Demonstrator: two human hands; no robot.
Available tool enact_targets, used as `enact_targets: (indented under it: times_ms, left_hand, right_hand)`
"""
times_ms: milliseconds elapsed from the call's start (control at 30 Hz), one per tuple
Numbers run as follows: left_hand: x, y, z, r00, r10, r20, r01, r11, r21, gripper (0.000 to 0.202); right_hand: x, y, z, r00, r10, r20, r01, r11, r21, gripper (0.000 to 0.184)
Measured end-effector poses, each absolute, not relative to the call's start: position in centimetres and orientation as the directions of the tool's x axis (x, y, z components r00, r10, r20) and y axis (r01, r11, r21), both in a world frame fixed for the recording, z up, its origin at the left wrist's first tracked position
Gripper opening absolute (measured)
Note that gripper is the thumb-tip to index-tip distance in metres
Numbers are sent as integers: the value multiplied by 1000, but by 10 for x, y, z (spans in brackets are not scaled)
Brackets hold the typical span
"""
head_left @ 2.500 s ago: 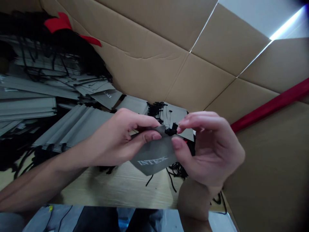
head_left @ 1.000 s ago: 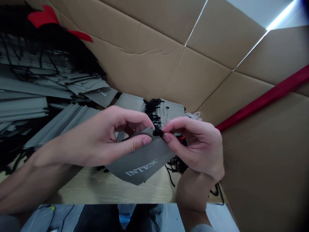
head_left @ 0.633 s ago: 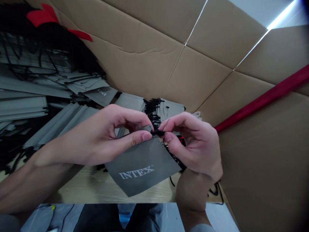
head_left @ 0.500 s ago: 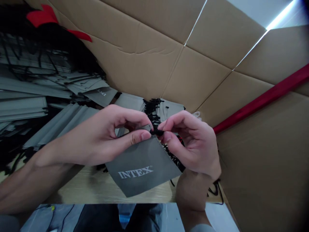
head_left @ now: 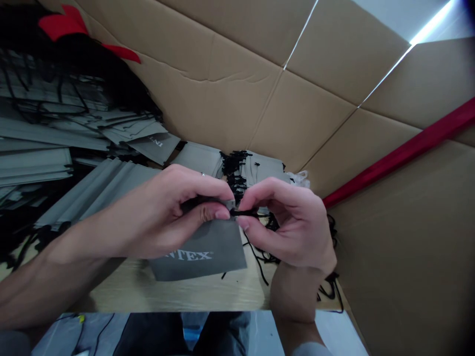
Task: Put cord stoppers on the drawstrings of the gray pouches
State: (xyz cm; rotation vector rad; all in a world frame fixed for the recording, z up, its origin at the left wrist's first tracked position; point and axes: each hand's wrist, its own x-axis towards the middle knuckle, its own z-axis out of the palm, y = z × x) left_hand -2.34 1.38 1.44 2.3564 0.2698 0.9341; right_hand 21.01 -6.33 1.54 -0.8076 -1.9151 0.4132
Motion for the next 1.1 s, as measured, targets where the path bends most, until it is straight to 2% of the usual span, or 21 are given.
enact_targets:
  times_ms: [133, 233, 333, 400, 567, 700, 767, 900, 1100]
  left_hand:
    - [-26, 15, 10, 784, 312, 537, -106, -785, 611, 15]
    - [-25, 12, 4, 779, 265, 569, -242, -710, 661, 19]
    - [-25, 8, 0, 736, 293, 611, -313, -652, 690, 26]
    - [-26, 8, 1, 733, 309, 607, -287, -668, 687, 18]
    - [-30, 16, 13, 766, 279, 579, -181, -771, 610, 11]
    - [-28, 17, 18, 748, 283, 600, -177, -786, 592, 12]
    - [-27, 17, 19, 752, 287, 593, -167, -788, 593, 14]
    - [-28, 17, 19, 764, 296, 573, -126, -802, 583, 17]
    - [-28, 16, 14, 744, 285, 605, -119, -834, 539, 15]
  right_hand:
    - [214, -61, 14, -331, 704, 629, 268, 709, -653, 18]
    - [213, -55, 10, -376, 663, 648, 180, 738, -650, 17]
    - [209, -51, 5, -391, 605, 694, 75, 772, -631, 17]
    - [209, -50, 3, -358, 623, 695, 63, 759, -648, 17]
    - [220, -61, 8, -289, 697, 656, 139, 709, -692, 25]
    - [228, -71, 16, -237, 742, 628, 284, 670, -685, 37]
    - [228, -73, 19, -270, 739, 617, 355, 672, -650, 34]
    - [221, -73, 24, -296, 699, 651, 462, 701, -543, 15]
    - [206, -75, 23, -206, 583, 786, 632, 692, -348, 23]
